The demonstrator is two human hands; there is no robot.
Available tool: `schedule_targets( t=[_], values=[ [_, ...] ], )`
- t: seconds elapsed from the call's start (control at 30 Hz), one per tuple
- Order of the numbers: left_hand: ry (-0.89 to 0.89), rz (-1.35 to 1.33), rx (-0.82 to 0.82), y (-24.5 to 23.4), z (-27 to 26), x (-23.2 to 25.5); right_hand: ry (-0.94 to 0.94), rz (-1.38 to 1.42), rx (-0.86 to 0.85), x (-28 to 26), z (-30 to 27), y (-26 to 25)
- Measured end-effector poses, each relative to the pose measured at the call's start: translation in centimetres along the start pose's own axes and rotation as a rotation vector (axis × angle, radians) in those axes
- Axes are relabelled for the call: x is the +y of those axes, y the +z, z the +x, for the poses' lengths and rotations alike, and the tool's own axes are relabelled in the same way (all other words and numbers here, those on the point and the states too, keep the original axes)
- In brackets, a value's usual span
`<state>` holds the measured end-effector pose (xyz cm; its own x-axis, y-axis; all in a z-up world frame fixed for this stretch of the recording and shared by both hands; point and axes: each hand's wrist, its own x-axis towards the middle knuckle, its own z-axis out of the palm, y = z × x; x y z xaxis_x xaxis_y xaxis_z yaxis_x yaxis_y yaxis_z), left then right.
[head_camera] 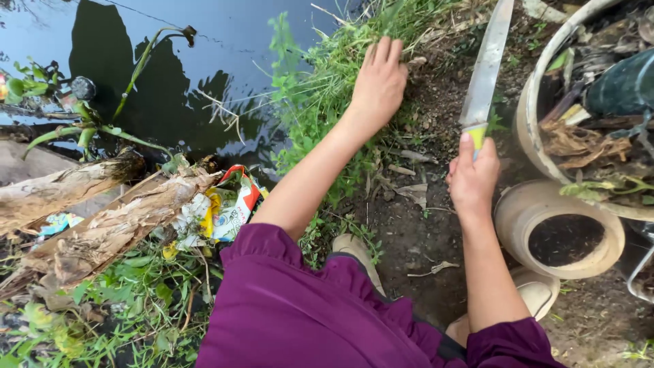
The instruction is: Cutting and clearing weeds and grass near the edge of a canal using a knife.
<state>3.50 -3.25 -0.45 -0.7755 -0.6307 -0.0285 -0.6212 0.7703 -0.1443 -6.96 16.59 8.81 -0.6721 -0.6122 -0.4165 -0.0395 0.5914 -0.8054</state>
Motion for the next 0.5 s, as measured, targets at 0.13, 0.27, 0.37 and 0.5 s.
schedule_targets(
  t=[0.13, 0.27, 0.37, 0.5],
  values=[
    [-0.028, -0.486, 0.009, -2.2, -1.2, -0.6, -0.04, -0.049, 0.001, 0.0, 0.2, -0.5],
    [-0.057, -0.524, 0.097, -0.8, -1.4, 1.2, 0.014, 0.001, -0.01, -1.0, 0.3, -1.0],
    [-0.103, -0.134, -0.183, 1.0, -2.2, 3.4, 0.008, 0.026, -0.024, -0.3, 0.8, -1.1],
    [-0.022, 0.062, -0.08, 1.7, -3.5, 3.8, 0.004, 0.06, -0.041, 1.6, 0.9, -0.9]
  ],
)
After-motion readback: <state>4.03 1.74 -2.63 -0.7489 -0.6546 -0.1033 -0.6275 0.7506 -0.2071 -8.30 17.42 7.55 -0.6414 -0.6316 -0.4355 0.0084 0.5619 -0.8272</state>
